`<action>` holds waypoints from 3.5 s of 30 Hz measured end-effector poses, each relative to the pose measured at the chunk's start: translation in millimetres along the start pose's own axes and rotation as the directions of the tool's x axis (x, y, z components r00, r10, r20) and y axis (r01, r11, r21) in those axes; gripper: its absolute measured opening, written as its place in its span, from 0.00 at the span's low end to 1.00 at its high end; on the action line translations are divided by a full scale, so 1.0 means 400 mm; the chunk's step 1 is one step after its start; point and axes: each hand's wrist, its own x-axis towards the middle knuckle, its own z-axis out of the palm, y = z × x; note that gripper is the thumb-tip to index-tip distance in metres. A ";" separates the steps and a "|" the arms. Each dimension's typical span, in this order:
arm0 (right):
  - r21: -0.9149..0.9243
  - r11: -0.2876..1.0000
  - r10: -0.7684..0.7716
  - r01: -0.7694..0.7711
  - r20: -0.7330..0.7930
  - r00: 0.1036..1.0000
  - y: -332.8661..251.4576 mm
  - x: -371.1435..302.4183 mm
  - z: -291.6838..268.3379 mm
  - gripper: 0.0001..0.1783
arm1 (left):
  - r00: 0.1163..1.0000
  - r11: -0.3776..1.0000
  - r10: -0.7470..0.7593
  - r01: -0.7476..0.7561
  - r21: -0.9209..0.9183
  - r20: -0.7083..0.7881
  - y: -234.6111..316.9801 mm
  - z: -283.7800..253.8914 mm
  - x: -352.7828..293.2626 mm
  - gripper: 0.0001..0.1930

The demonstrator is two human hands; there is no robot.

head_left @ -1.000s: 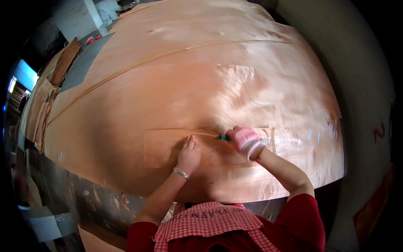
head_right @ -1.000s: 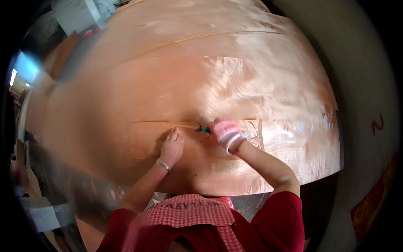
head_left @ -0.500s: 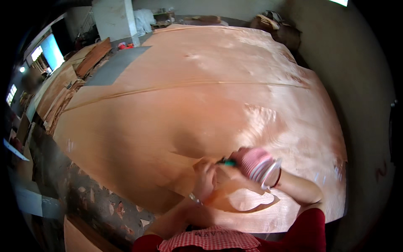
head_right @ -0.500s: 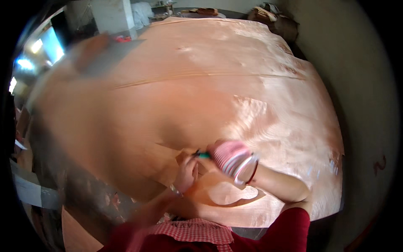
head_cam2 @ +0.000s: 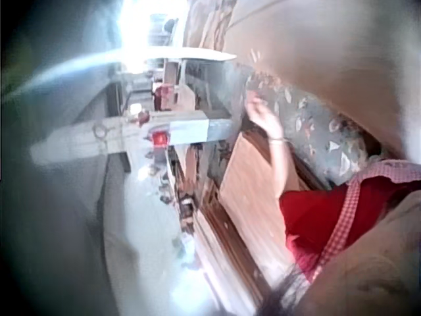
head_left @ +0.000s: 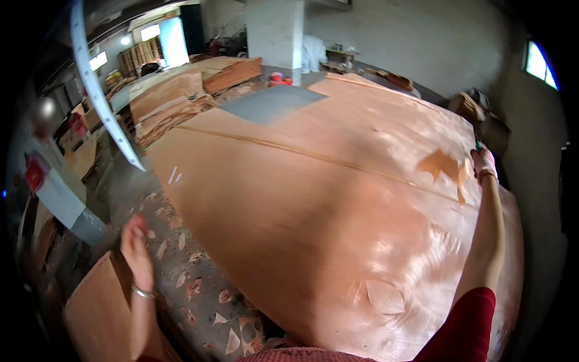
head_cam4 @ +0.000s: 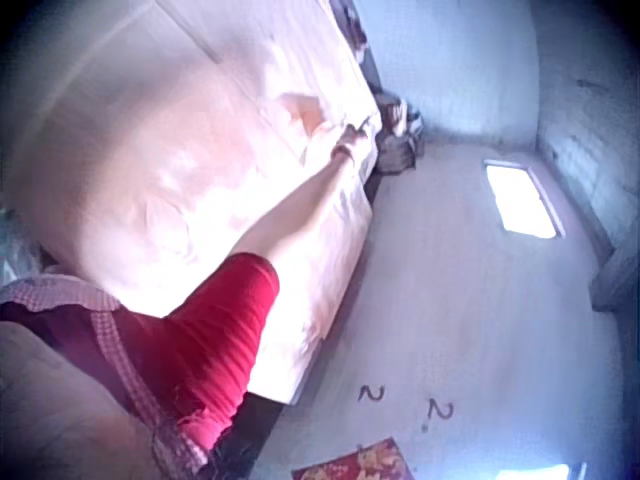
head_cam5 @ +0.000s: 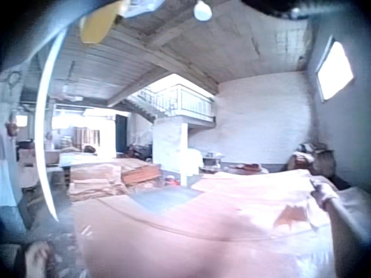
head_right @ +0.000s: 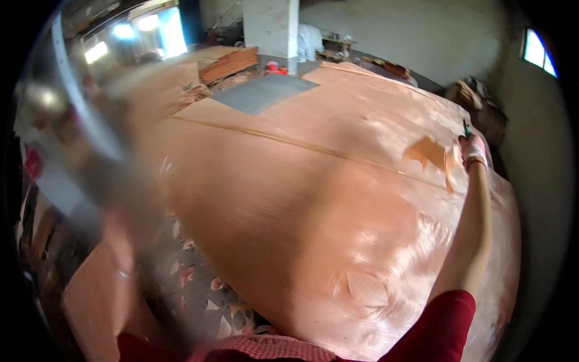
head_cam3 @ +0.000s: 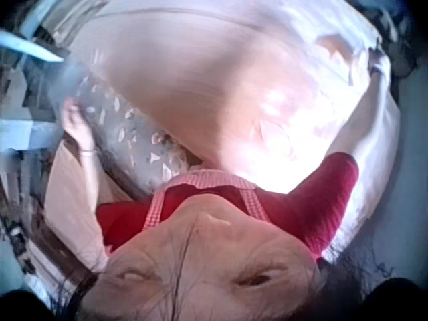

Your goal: The person uses a utility knife to cut out knots and imperfections from a large sheet of wood veneer, replaces them with matched patches, and applies tape to secure the repairs.

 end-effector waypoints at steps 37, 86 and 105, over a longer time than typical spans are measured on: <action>0.961 0.232 -0.722 0.149 0.068 0.688 -0.951 -1.069 -0.211 0.12 | 0.789 0.301 0.357 0.409 -0.861 0.500 0.448 0.222 0.429 0.28; -0.110 0.937 0.304 -0.331 0.719 0.625 0.112 -1.250 0.112 0.13 | -0.361 0.446 0.651 -0.530 -0.721 0.668 0.311 0.875 -0.680 0.26; -0.113 0.834 0.464 -0.540 0.671 0.578 0.228 -1.252 0.040 0.14 | -0.320 0.509 0.691 -0.420 -0.751 0.648 0.450 0.842 -0.892 0.34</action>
